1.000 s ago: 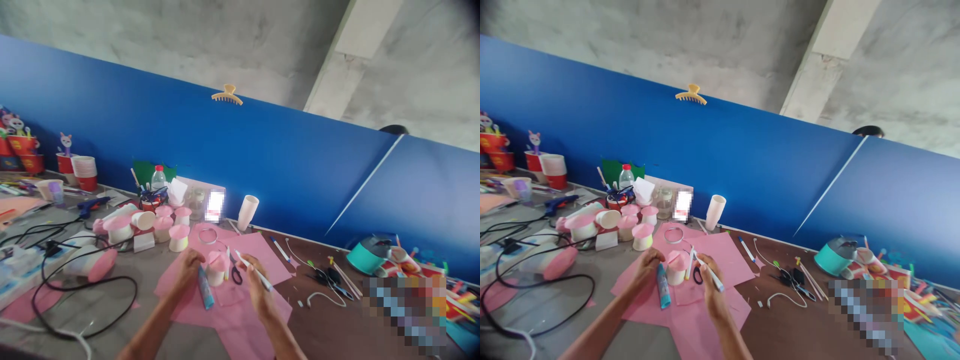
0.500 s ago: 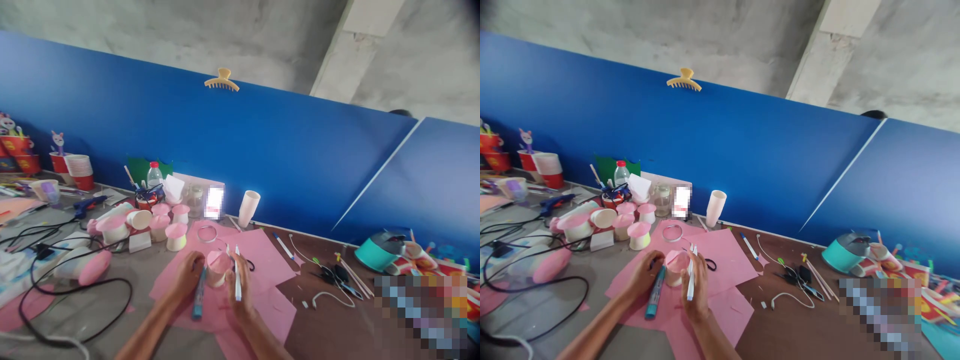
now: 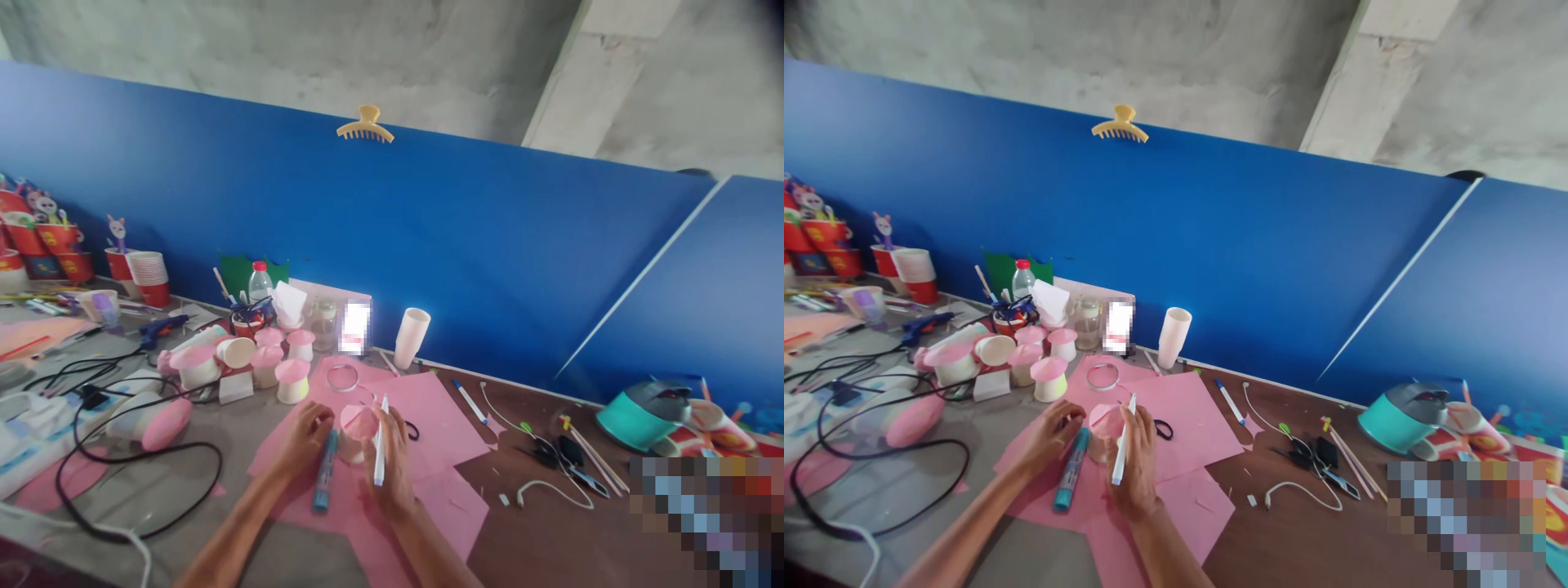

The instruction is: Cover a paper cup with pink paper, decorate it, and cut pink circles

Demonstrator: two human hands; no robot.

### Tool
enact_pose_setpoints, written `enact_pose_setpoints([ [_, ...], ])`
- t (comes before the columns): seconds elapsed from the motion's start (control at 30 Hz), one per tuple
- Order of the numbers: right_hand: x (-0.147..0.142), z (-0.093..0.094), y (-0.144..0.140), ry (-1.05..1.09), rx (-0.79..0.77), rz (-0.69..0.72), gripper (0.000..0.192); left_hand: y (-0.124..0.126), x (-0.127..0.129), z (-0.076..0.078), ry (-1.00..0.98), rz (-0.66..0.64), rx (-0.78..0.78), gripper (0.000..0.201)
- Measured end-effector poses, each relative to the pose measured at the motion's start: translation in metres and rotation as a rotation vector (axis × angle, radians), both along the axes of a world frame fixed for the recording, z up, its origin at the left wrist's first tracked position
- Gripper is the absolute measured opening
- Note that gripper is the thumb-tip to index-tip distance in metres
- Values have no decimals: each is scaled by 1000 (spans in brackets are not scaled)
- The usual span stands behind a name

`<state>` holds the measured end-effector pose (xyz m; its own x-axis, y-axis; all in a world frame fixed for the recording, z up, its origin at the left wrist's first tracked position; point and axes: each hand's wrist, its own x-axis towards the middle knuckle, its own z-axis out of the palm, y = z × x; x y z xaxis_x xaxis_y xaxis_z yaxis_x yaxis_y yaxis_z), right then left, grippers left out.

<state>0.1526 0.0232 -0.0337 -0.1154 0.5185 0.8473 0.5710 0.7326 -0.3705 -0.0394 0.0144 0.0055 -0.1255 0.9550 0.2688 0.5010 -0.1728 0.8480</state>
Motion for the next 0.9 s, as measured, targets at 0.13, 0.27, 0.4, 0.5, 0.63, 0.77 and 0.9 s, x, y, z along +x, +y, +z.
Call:
enact_pose_setpoints([
  [0.13, 1, 0, 1, -18, 6, -24, 46, -8, -7, 3, 101, -83, -17, 36],
  [0.27, 3, -1, 3, -24, -2, -30, 44, -9, -21, -4, 176, -232, 11, 58],
  [0.4, 5, -4, 5, -6, -12, -32, 43, -10, -25, -5, 310, -309, -67, 75],
  [0.5, 5, -7, 7, 9, -32, -44, 42, -14, -22, -3, 405, -281, -160, 79],
  [0.63, 5, -7, 8, 12, -42, -27, 42, -16, -20, -3, 488, -295, -190, 67],
  [0.77, 5, -3, 7, -4, -17, -41, 41, -10, -22, -9, 540, -190, -153, 58],
  [0.9, 4, -1, 6, -7, -9, -55, 42, 3, -26, -18, 478, 120, -42, 39],
])
